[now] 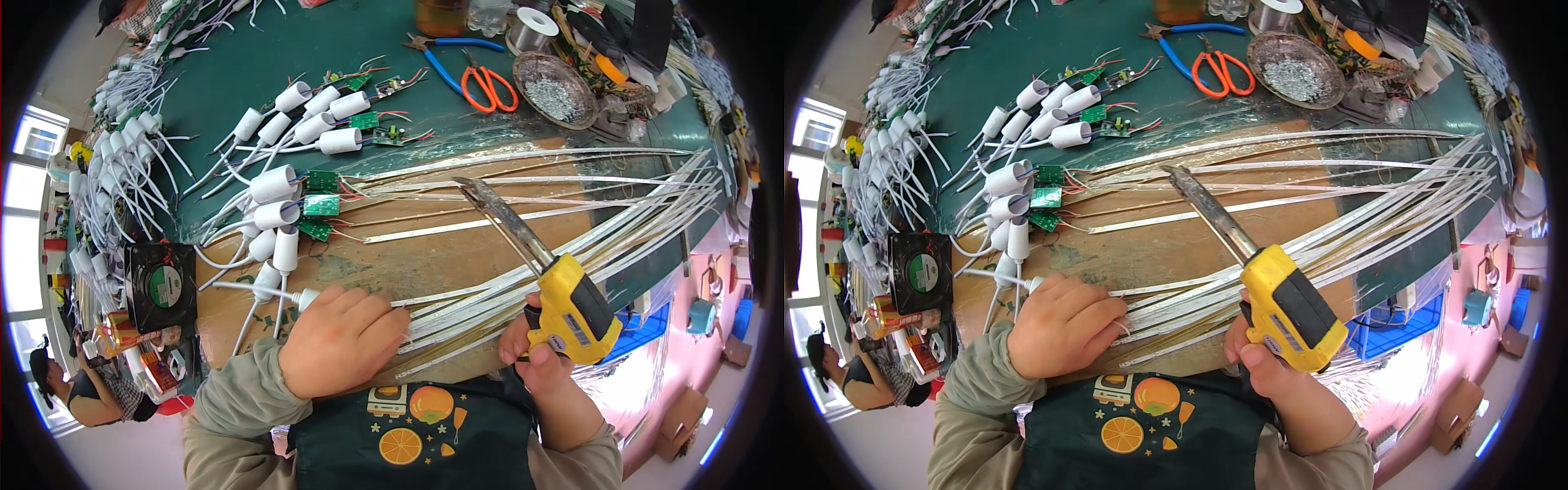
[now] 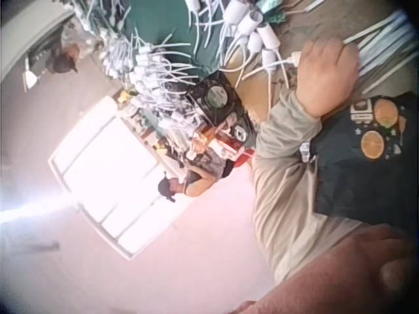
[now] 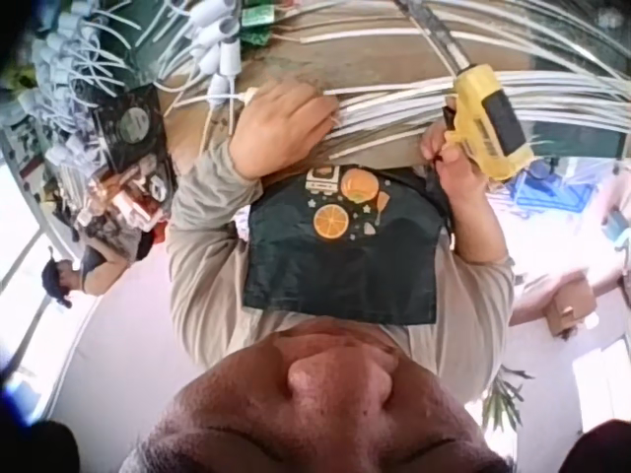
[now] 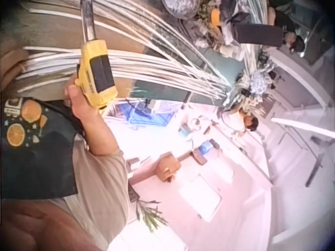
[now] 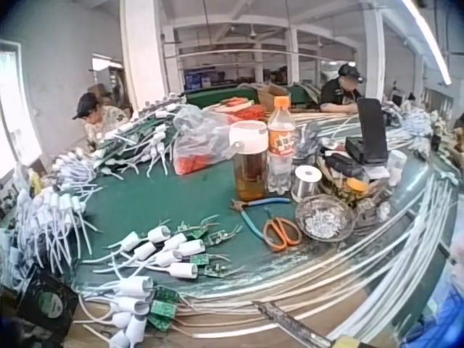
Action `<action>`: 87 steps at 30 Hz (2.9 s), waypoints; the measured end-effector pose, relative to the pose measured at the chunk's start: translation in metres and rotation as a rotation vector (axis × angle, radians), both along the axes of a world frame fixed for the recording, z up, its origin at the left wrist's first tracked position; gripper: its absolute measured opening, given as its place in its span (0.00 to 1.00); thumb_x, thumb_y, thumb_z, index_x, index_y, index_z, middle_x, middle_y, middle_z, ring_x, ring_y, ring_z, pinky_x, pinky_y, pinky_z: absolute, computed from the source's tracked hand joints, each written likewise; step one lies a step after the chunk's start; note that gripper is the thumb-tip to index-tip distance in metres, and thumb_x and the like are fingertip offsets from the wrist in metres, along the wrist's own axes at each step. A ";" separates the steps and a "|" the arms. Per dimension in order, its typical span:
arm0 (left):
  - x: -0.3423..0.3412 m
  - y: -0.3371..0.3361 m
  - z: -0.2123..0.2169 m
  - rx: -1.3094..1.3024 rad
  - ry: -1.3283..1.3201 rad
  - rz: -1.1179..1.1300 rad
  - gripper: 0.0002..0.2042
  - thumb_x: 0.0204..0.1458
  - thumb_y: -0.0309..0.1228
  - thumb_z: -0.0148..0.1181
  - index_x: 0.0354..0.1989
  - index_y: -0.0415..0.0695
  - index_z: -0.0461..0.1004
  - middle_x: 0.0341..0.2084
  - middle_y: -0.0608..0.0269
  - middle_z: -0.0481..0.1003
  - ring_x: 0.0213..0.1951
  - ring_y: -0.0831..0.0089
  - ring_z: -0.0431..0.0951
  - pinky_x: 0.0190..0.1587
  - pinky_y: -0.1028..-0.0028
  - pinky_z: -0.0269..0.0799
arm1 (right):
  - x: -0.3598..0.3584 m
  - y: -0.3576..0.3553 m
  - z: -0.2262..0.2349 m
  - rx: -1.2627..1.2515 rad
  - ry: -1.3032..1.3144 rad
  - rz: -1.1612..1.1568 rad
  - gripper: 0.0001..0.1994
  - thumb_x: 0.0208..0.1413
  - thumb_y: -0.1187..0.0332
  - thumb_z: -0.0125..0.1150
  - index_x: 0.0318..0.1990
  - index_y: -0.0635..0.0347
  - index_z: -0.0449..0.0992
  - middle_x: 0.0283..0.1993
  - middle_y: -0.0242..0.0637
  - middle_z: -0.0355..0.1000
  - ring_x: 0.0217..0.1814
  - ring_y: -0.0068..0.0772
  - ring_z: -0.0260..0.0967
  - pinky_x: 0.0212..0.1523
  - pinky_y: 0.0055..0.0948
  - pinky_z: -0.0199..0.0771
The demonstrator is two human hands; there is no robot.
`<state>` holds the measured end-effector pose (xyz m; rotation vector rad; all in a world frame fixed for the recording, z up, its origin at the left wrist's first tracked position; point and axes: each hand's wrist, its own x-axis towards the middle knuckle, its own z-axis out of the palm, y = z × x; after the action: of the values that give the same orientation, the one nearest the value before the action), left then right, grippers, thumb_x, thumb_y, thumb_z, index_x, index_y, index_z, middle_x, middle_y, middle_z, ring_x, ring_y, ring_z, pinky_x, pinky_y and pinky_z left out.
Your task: The person aligns LED light strips and driver modules on a table and solders the electrical connections using a soldering iron.
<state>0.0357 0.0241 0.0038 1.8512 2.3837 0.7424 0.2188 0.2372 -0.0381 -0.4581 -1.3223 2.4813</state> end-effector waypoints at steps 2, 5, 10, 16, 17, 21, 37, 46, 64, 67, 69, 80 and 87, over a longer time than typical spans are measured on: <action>0.004 0.002 0.002 -0.101 -0.070 0.030 0.10 0.44 0.30 0.65 0.36 0.46 0.76 0.27 0.66 0.70 0.29 0.68 0.73 0.34 0.68 0.65 | 0.000 0.000 0.001 0.021 -0.007 -0.001 0.35 0.51 0.59 0.74 0.62 0.64 0.63 0.27 0.33 0.67 0.26 0.28 0.66 0.27 0.28 0.71; 0.007 0.005 0.004 -0.221 -0.037 0.032 0.12 0.42 0.32 0.71 0.36 0.48 0.78 0.28 0.67 0.74 0.30 0.67 0.75 0.33 0.67 0.65 | 0.001 0.001 0.001 0.067 -0.016 -0.001 0.35 0.51 0.58 0.74 0.62 0.63 0.63 0.27 0.33 0.67 0.25 0.27 0.66 0.27 0.28 0.69; 0.006 0.001 0.003 -0.163 -0.142 0.041 0.08 0.46 0.31 0.67 0.35 0.46 0.77 0.27 0.65 0.73 0.31 0.66 0.75 0.36 0.66 0.65 | 0.007 0.002 -0.005 0.108 -0.067 0.086 0.34 0.54 0.57 0.71 0.63 0.62 0.62 0.26 0.33 0.66 0.25 0.25 0.64 0.26 0.27 0.67; -0.008 0.001 0.016 -0.008 -0.114 0.249 0.08 0.44 0.27 0.69 0.32 0.44 0.78 0.29 0.61 0.76 0.34 0.58 0.74 0.36 0.63 0.67 | 0.007 0.001 -0.010 0.174 -0.038 0.095 0.34 0.56 0.58 0.69 0.64 0.64 0.61 0.26 0.33 0.66 0.25 0.25 0.64 0.27 0.27 0.68; -0.010 0.001 0.013 -0.005 -0.112 0.257 0.08 0.44 0.27 0.69 0.32 0.44 0.78 0.29 0.61 0.76 0.34 0.58 0.74 0.36 0.63 0.67 | 0.007 0.000 -0.009 0.178 -0.039 0.088 0.34 0.55 0.58 0.70 0.64 0.64 0.61 0.26 0.34 0.66 0.25 0.26 0.64 0.27 0.27 0.68; -0.021 0.010 -0.007 -0.069 0.072 0.275 0.07 0.46 0.28 0.68 0.34 0.45 0.78 0.31 0.62 0.76 0.35 0.60 0.75 0.40 0.64 0.66 | 0.002 -0.001 -0.005 0.075 -0.010 0.035 0.35 0.53 0.59 0.71 0.64 0.64 0.62 0.26 0.34 0.67 0.25 0.28 0.66 0.27 0.28 0.69; -0.015 -0.002 -0.008 -0.038 -0.045 0.252 0.10 0.46 0.28 0.68 0.38 0.45 0.79 0.36 0.61 0.75 0.36 0.60 0.75 0.40 0.63 0.70 | -0.002 -0.003 -0.002 0.069 0.015 -0.005 0.35 0.53 0.59 0.72 0.62 0.66 0.61 0.26 0.33 0.66 0.24 0.26 0.65 0.25 0.27 0.70; -0.009 -0.006 0.000 -0.020 -0.117 0.164 0.11 0.42 0.31 0.72 0.34 0.45 0.79 0.35 0.61 0.72 0.37 0.61 0.73 0.39 0.64 0.65 | -0.002 -0.008 0.001 0.093 -0.021 -0.065 0.36 0.51 0.58 0.73 0.62 0.66 0.62 0.26 0.33 0.66 0.24 0.26 0.64 0.25 0.27 0.69; -0.004 -0.003 -0.003 -0.019 -0.109 0.035 0.11 0.41 0.29 0.70 0.34 0.44 0.78 0.37 0.62 0.74 0.45 0.60 0.75 0.46 0.61 0.66 | 0.003 0.001 -0.008 0.268 -0.039 0.105 0.34 0.56 0.59 0.68 0.65 0.64 0.60 0.27 0.35 0.66 0.25 0.27 0.63 0.27 0.28 0.67; -0.002 -0.002 -0.001 -0.010 -0.148 0.002 0.10 0.41 0.28 0.71 0.33 0.45 0.79 0.38 0.62 0.74 0.46 0.58 0.74 0.46 0.60 0.66 | 0.003 0.000 -0.006 0.222 -0.024 0.079 0.34 0.55 0.59 0.69 0.65 0.64 0.60 0.27 0.35 0.66 0.25 0.27 0.63 0.27 0.29 0.67; -0.001 0.001 0.001 0.010 -0.182 -0.072 0.09 0.40 0.29 0.71 0.32 0.47 0.79 0.40 0.61 0.73 0.48 0.57 0.74 0.49 0.58 0.66 | 0.007 0.000 -0.008 0.177 -0.047 0.072 0.35 0.55 0.59 0.70 0.65 0.64 0.60 0.27 0.34 0.67 0.25 0.27 0.64 0.27 0.29 0.67; 0.003 0.001 -0.007 -0.041 -0.114 -0.005 0.12 0.41 0.30 0.70 0.36 0.47 0.79 0.46 0.56 0.72 0.57 0.49 0.70 0.61 0.49 0.64 | 0.000 -0.003 0.000 0.107 -0.029 0.038 0.36 0.52 0.58 0.73 0.64 0.62 0.62 0.26 0.33 0.66 0.24 0.27 0.64 0.27 0.29 0.68; -0.006 0.000 -0.015 0.002 -0.016 0.173 0.15 0.41 0.32 0.70 0.39 0.46 0.78 0.48 0.56 0.72 0.59 0.51 0.68 0.61 0.49 0.63 | 0.001 -0.004 0.000 0.069 -0.022 0.031 0.37 0.52 0.59 0.73 0.65 0.63 0.61 0.27 0.34 0.66 0.26 0.27 0.64 0.28 0.28 0.68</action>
<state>0.0296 0.0236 -0.0110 1.6481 2.5578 0.7684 0.2196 0.2330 -0.0378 -0.4529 -1.4286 2.4536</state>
